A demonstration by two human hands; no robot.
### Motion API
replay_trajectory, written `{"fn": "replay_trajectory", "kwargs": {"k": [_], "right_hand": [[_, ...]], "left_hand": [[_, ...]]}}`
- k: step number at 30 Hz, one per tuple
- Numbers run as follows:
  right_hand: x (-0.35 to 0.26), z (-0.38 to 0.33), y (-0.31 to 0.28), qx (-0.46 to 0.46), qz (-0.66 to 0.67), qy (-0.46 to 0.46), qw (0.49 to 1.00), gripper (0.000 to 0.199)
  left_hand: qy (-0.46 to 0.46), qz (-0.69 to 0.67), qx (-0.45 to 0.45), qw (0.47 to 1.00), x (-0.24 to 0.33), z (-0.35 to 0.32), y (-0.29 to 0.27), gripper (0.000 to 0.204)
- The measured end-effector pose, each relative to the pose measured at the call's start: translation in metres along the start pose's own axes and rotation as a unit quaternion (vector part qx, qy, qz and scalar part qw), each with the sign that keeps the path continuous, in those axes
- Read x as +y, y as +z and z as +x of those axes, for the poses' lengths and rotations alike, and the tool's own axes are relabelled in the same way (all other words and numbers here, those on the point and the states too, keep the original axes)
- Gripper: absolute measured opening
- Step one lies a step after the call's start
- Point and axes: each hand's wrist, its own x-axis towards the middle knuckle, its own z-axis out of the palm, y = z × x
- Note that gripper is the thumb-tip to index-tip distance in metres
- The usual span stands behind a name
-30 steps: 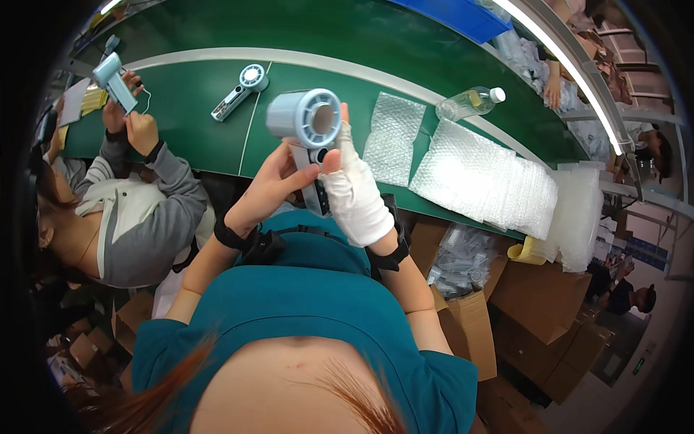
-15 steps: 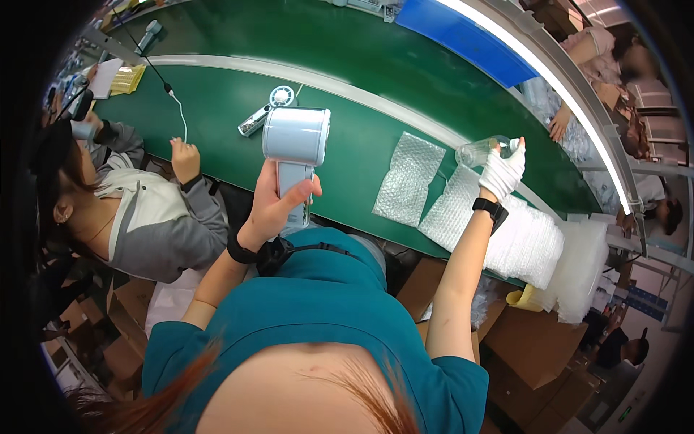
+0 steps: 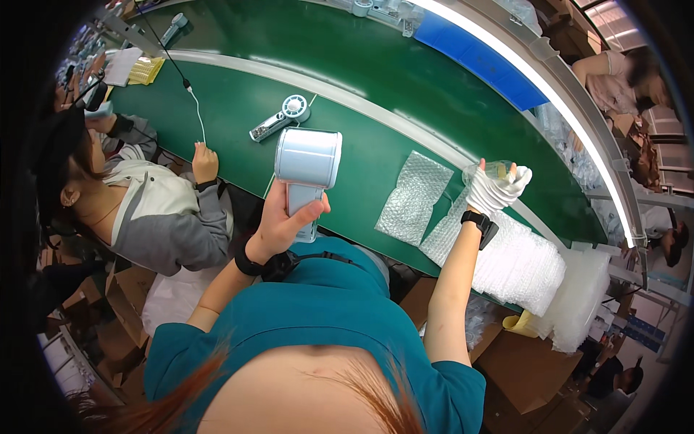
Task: Packaging handheld fans into plastic bags and placing them into cardboard boxes on a factory production line.
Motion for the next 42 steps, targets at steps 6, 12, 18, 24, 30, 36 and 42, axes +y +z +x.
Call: {"fn": "replay_trajectory", "kwargs": {"k": [6,12,18,24,30,36,42], "right_hand": [[0.021,0.015,0.013,0.027,0.037,-0.105,0.993,0.060],[0.035,0.043,-0.022,0.143,0.310,0.331,0.880,0.064],[0.103,0.039,-0.013,0.048,0.705,0.577,0.409,0.036],[0.094,0.046,-0.023,0.162,0.590,0.708,0.353,0.032],[0.062,0.049,-0.015,0.197,0.303,0.395,0.844,0.051],[0.057,0.032,0.000,-0.001,0.044,-0.033,0.999,0.057],[0.036,0.020,-0.001,-0.034,-0.006,-0.017,0.999,0.059]], "left_hand": [[-0.024,-0.009,0.013,1.000,0.001,0.006,-0.002,0.053],[-0.023,-0.009,0.000,1.000,-0.003,0.015,-0.003,0.051],[-0.035,-0.025,-0.017,0.999,0.007,0.025,0.007,0.046],[-0.055,-0.007,-0.047,0.997,0.008,0.028,0.011,0.045],[-0.045,0.020,-0.040,0.998,0.006,0.023,0.014,0.045],[-0.041,0.039,-0.034,0.998,0.015,0.028,0.021,0.048],[-0.039,0.027,-0.041,0.998,0.015,0.024,0.016,0.050]]}}
